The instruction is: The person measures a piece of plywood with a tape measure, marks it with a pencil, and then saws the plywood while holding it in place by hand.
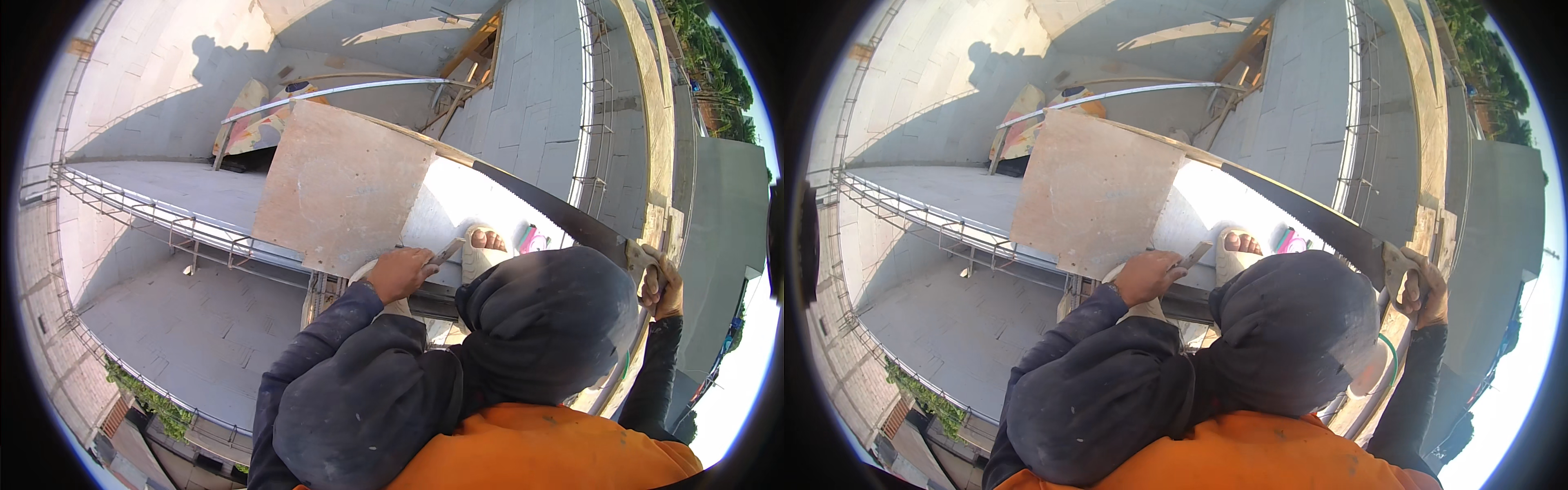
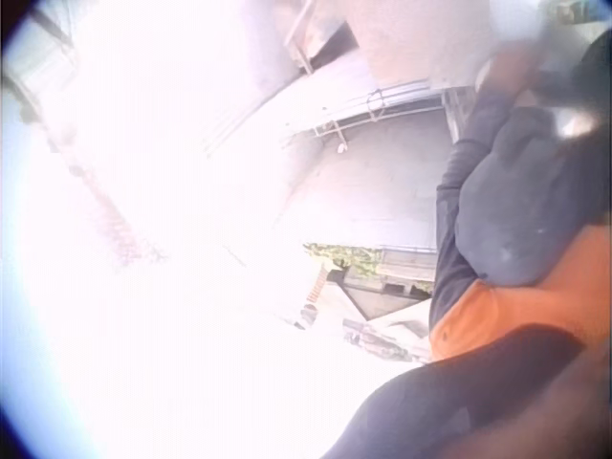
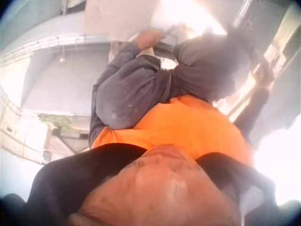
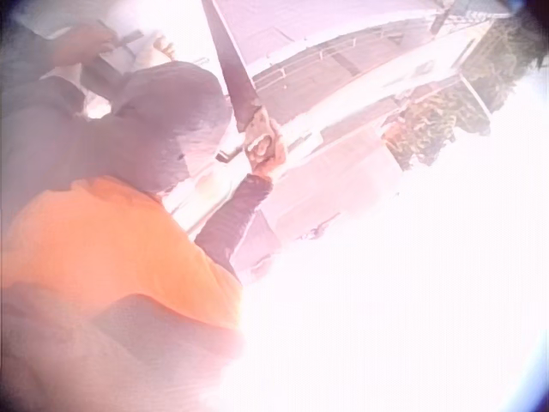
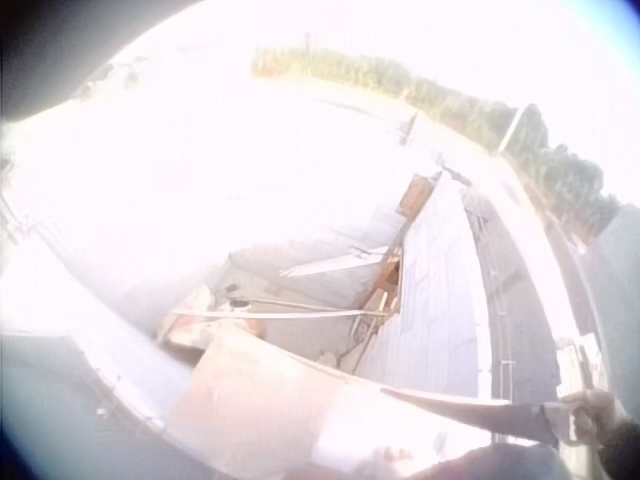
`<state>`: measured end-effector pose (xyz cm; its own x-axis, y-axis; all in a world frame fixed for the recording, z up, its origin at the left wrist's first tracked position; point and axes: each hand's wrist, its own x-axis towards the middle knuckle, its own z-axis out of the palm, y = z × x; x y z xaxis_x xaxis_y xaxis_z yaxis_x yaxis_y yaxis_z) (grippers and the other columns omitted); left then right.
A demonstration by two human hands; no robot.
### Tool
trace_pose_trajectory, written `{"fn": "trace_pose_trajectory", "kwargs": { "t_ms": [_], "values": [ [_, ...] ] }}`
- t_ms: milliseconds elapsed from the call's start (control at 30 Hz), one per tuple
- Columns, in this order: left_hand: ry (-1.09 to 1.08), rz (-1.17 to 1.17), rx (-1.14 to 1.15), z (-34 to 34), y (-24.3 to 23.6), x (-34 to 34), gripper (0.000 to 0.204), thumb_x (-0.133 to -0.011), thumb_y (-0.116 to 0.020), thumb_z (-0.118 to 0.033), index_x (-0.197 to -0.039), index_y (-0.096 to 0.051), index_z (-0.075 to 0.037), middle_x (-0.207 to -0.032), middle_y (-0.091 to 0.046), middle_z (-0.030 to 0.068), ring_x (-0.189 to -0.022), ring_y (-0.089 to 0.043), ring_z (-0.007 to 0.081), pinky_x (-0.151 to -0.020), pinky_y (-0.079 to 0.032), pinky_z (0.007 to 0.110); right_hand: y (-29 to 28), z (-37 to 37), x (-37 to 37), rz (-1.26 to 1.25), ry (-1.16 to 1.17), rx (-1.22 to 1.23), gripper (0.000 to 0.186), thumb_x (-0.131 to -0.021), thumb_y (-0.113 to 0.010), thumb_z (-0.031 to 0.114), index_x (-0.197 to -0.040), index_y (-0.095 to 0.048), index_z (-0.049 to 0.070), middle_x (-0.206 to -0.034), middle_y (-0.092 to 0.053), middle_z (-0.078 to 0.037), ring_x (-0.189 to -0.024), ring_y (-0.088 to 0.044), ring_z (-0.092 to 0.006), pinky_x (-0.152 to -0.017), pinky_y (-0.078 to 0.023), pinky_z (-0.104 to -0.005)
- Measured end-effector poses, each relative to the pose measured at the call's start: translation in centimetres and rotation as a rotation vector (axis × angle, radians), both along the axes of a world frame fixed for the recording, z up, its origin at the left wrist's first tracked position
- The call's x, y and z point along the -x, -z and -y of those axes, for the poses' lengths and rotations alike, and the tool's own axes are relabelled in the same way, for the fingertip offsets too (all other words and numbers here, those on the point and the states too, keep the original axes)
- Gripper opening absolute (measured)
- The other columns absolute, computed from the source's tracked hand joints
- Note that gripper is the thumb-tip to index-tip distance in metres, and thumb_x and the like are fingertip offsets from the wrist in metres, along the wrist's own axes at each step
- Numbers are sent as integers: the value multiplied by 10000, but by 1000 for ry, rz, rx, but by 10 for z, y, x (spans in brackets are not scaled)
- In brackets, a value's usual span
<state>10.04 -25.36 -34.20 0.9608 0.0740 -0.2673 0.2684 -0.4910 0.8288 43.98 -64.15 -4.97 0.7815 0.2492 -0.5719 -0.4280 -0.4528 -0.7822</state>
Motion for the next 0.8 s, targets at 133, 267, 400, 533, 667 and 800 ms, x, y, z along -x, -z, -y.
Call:
{"fn": "trace_pose_trajectory", "kwargs": {
  "t_ms": [133,267,400,533,667,800],
  "values": [
    [-212,155,-298,-58,-4,-3,374,-1001,-724,-313,-1276,-710,-58,-1237,-728,136,-1228,-650,345,-1046,-503,476,15,42,10,-82,162,104,606,-1100,-571,470,-1393,-631,-57,-598,-477,20,-388,-398,-83,-373,-367,-244],
    [-663,279,-856,-177,-11,12,657,-924,-795,-205,-1503,-535,-35,-1612,-461,188,-1535,-361,410,-1232,-311,580,43,57,18,-218,246,104,558,-1117,-563,456,-1383,-649,-27,-634,-480,32,-425,-403,-81,-424,-402,-264],
    [-720,-182,-210,-260,-5,33,491,-1004,-769,-273,-1378,-625,11,-1243,-704,116,-1158,-648,221,-999,-514,417,95,72,20,-304,299,27,493,-1125,-583,432,-1344,-677,0,-628,-495,29,-467,-454,-91,-454,-426,-276],
    [-778,-222,281,-273,-11,45,351,-1067,-722,-314,-1233,-693,-7,-933,-732,-17,-843,-638,51,-765,-531,256,146,97,29,-386,322,-32,436,-1067,-690,455,-1207,-714,43,-666,-572,17,-563,-554,-106,-515,-482,-282],
    [-831,-43,406,-246,-54,56,244,-1097,-682,-280,-1166,-668,-46,-1080,-718,10,-933,-633,58,-831,-525,255,199,129,40,-217,374,241,406,-1000,-781,433,-1158,-743,61,-802,-646,4,-729,-652,-129,-620,-569,-332],
    [-852,50,186,-218,-120,82,282,-1112,-660,-284,-1241,-660,-33,-1146,-694,22,-1025,-622,83,-928,-505,259,260,157,40,-84,215,531,500,-952,-815,480,-1192,-781,43,-1011,-750,-48,-823,-699,-162,-755,-590,-338]
  ]
}}
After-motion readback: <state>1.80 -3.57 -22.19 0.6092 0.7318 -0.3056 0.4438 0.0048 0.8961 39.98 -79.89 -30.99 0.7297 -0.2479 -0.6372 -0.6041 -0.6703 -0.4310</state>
